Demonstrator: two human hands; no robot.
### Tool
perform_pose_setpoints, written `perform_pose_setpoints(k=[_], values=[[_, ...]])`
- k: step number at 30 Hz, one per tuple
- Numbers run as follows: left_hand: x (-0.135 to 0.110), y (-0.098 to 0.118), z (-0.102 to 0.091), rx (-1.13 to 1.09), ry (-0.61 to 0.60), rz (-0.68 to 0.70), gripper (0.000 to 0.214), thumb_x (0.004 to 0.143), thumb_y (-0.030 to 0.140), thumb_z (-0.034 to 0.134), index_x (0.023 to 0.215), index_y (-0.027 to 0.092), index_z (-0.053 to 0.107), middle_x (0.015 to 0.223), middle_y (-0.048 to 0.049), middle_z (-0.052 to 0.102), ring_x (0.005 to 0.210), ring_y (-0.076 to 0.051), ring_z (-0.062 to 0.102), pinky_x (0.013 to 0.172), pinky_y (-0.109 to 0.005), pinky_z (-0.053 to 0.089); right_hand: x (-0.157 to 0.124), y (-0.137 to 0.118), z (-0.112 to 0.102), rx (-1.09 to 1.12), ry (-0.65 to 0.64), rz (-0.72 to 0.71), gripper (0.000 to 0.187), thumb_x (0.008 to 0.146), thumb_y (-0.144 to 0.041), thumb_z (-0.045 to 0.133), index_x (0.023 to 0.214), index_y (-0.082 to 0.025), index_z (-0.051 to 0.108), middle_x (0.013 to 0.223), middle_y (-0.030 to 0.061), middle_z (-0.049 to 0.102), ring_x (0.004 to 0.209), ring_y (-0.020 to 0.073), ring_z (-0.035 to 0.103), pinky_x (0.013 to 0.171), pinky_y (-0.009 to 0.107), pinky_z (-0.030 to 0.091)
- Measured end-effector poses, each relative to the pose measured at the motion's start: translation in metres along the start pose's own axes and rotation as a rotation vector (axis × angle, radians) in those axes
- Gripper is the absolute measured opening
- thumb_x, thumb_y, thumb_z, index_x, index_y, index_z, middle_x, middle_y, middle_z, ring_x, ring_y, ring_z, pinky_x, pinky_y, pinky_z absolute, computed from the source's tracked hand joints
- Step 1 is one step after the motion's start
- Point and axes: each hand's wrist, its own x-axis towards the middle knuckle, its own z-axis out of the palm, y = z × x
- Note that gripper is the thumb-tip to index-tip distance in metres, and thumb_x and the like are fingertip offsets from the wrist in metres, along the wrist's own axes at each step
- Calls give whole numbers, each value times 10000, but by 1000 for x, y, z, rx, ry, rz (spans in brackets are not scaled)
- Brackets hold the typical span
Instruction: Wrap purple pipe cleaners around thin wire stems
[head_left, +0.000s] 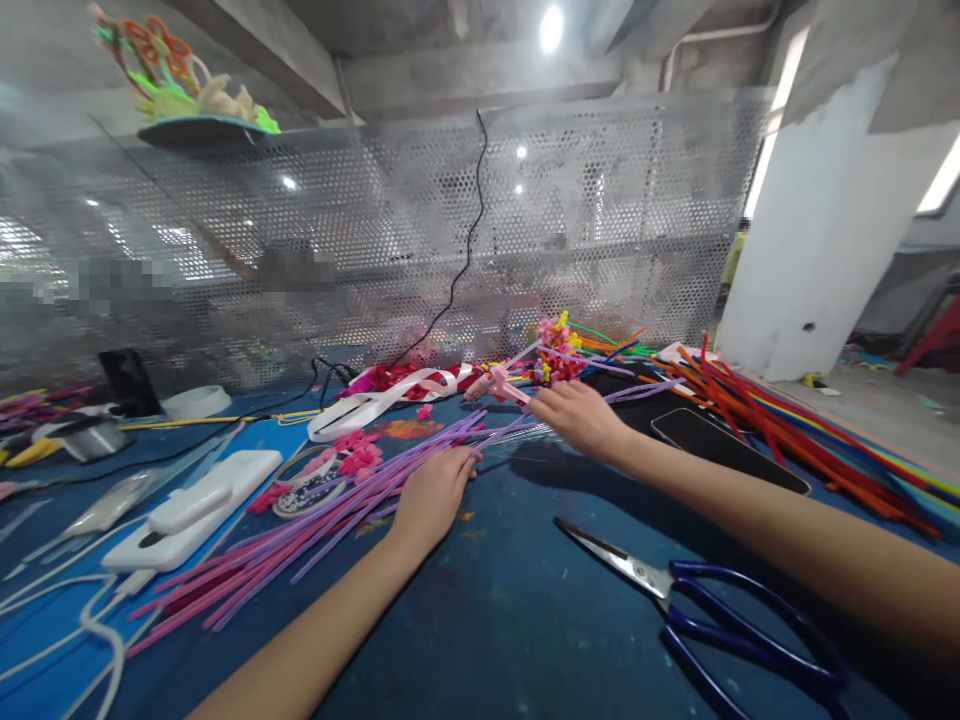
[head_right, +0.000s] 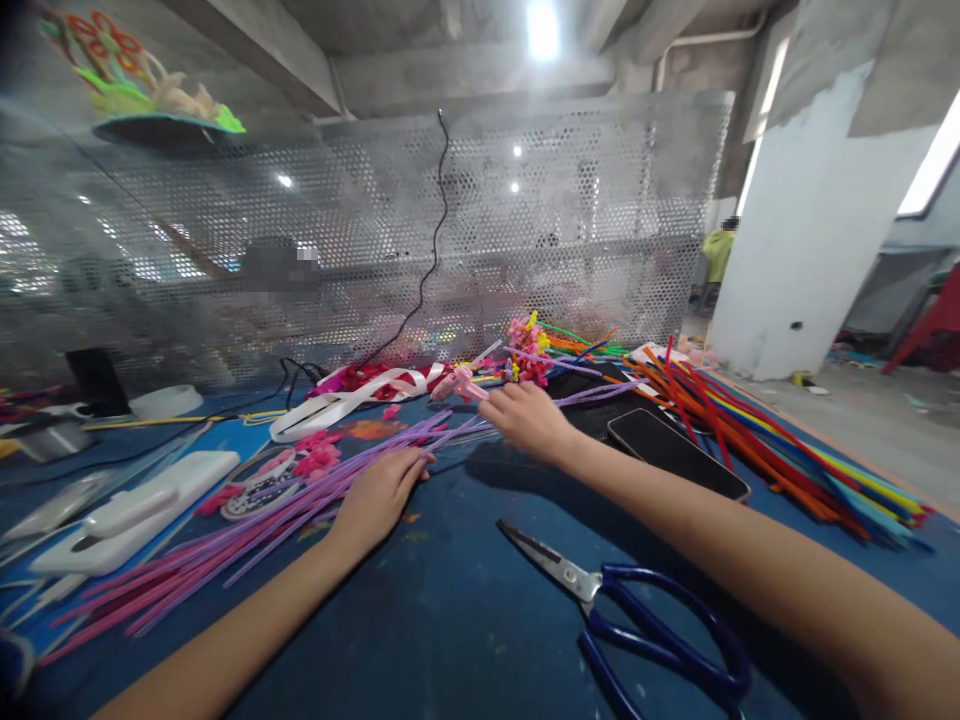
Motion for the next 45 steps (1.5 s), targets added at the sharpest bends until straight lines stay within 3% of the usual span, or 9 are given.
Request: perform_pose_setpoints(k=[6,12,17,23,26,33,38,41,45], values=[[4,-2,4,50,22,9,278,889,251,346,939,206,616,823,-41,664,816,-222,601,754,-348,439,-59,50,-30,217,235,509,106,888,-201,344,882,-183,449,756,57,573,669,180,526,638,302,374],[9,10,7,137,113,99,263,875,200,358,1038,185,564,1073,-96,592,1041,-254,508,920,-418,372,-90,68,-31,671,412,749,144,901,-349,289,848,-221,327,765,14,552,574,128,573,537,277,476],[29,47,30,230,-84,404,227,885,188,401,1006,204,592,1012,-78,603,973,-230,515,818,-379,413,-93,68,-23,982,425,765,249,847,-448,396,810,-204,359,724,-13,551,544,101,581,509,257,509],[64,77,67,192,-159,458,124,869,222,465,863,178,580,858,-52,588,818,-200,525,736,-323,424,-94,64,-19,1027,407,752,251,830,-441,441,802,-202,372,702,-18,556,540,115,591,503,273,517],[65,77,71,167,-137,434,144,880,210,432,806,171,548,814,-49,566,782,-205,519,708,-325,419,-96,61,-21,939,410,731,221,838,-411,448,801,-199,401,705,-4,553,597,128,588,542,272,505],[47,82,64,38,-18,335,175,914,196,312,924,169,485,805,-44,578,731,-184,551,672,-302,433,-106,42,-33,692,424,610,120,865,-297,428,905,-202,489,720,8,546,577,127,498,615,282,444],[37,93,61,-100,82,356,166,905,196,364,951,182,522,936,-55,614,888,-175,572,811,-293,424,-106,25,-38,708,260,374,270,791,-159,454,1020,-206,589,1005,60,627,924,176,568,864,344,420],[31,98,59,-180,200,310,138,899,240,409,930,199,538,909,-37,638,887,-179,583,820,-309,417,-102,13,-35,1004,158,380,390,748,-101,426,1080,-210,600,1030,58,629,967,181,562,859,356,434],[24,105,59,-281,319,214,115,895,283,437,924,196,507,843,-20,650,811,-161,615,755,-290,443,-97,-7,-24,1616,186,628,175,808,-235,497,882,-168,641,861,59,651,780,164,610,658,294,498]])
